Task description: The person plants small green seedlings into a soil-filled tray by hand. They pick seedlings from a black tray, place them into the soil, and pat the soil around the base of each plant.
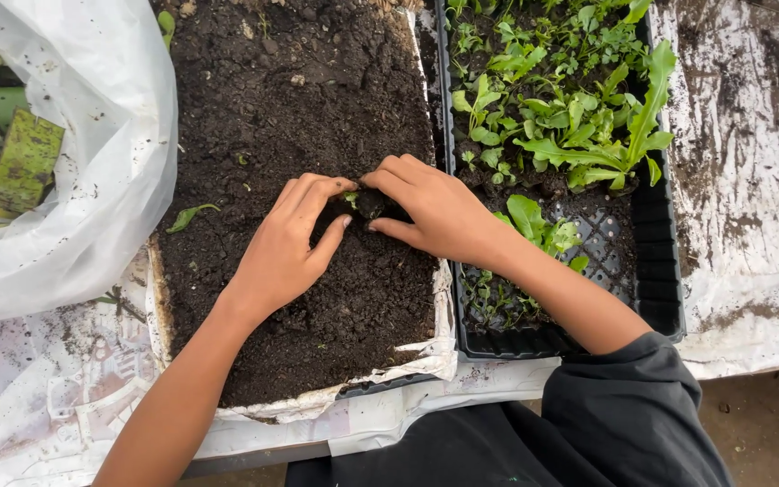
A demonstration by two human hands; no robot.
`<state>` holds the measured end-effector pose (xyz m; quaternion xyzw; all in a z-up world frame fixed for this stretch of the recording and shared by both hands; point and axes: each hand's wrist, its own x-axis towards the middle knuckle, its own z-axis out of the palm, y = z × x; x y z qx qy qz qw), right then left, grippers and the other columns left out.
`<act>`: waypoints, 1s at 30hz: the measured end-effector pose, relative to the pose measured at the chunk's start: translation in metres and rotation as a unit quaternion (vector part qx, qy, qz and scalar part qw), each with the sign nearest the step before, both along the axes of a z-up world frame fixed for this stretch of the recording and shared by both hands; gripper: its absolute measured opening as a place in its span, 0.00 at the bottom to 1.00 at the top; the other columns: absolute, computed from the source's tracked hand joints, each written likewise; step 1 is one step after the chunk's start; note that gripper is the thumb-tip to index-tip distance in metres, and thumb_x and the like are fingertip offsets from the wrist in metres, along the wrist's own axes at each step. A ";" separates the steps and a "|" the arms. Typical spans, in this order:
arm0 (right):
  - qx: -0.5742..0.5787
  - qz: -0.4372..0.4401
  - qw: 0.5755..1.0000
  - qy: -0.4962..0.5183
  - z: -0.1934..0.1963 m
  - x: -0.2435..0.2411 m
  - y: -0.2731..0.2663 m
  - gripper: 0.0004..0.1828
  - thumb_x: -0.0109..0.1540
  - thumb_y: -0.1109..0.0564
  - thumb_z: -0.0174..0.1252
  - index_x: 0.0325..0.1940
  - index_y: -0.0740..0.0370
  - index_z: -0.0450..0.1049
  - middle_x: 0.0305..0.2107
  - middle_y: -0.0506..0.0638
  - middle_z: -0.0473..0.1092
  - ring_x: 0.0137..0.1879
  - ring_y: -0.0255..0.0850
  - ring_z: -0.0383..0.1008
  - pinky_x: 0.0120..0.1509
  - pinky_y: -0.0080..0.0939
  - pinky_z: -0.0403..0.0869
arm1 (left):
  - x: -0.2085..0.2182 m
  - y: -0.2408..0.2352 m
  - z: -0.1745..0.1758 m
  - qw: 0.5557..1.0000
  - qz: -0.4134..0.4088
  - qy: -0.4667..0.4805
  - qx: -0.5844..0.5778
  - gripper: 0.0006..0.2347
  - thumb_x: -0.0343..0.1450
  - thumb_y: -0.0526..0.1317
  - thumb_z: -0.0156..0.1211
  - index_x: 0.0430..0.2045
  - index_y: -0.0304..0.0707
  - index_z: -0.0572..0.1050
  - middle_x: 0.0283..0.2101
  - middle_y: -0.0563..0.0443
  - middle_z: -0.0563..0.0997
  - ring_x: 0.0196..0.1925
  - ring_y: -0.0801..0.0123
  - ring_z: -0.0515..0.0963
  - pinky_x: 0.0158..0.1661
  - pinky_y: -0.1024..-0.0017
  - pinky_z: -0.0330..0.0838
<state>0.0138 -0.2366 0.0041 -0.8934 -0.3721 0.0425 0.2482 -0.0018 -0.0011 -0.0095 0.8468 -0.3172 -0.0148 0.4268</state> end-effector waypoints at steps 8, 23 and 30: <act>0.037 -0.037 0.998 -0.032 -0.009 -0.007 -0.013 0.21 0.65 0.53 0.66 0.55 0.66 0.68 0.43 0.55 0.66 0.49 0.49 0.71 0.48 0.48 0.76 | -0.003 -0.007 0.006 0.998 0.012 -0.055 0.005 0.11 0.76 0.29 0.55 0.53 0.31 0.73 0.47 0.45 0.74 0.53 0.53 0.77 0.53 0.58 0.74; -0.027 -0.393 0.919 -0.034 -0.039 -0.110 -0.191 0.25 0.66 0.53 0.68 0.59 0.72 0.70 0.46 0.62 0.70 0.54 0.59 0.75 0.54 0.57 0.76 | 0.001 -0.143 0.003 0.973 -0.176 -0.145 0.039 0.09 0.74 0.32 0.56 0.48 0.35 0.74 0.48 0.44 0.76 0.51 0.50 0.76 0.47 0.58 0.72; -0.065 -0.410 0.910 -0.018 -0.052 -0.101 -0.220 0.23 0.68 0.54 0.65 0.59 0.74 0.67 0.43 0.62 0.68 0.51 0.60 0.76 0.46 0.60 0.79 | 0.009 -0.228 -0.020 0.911 -0.339 -0.185 0.146 0.16 0.69 0.30 0.64 0.51 0.28 0.75 0.54 0.34 0.76 0.58 0.46 0.75 0.52 0.55 0.74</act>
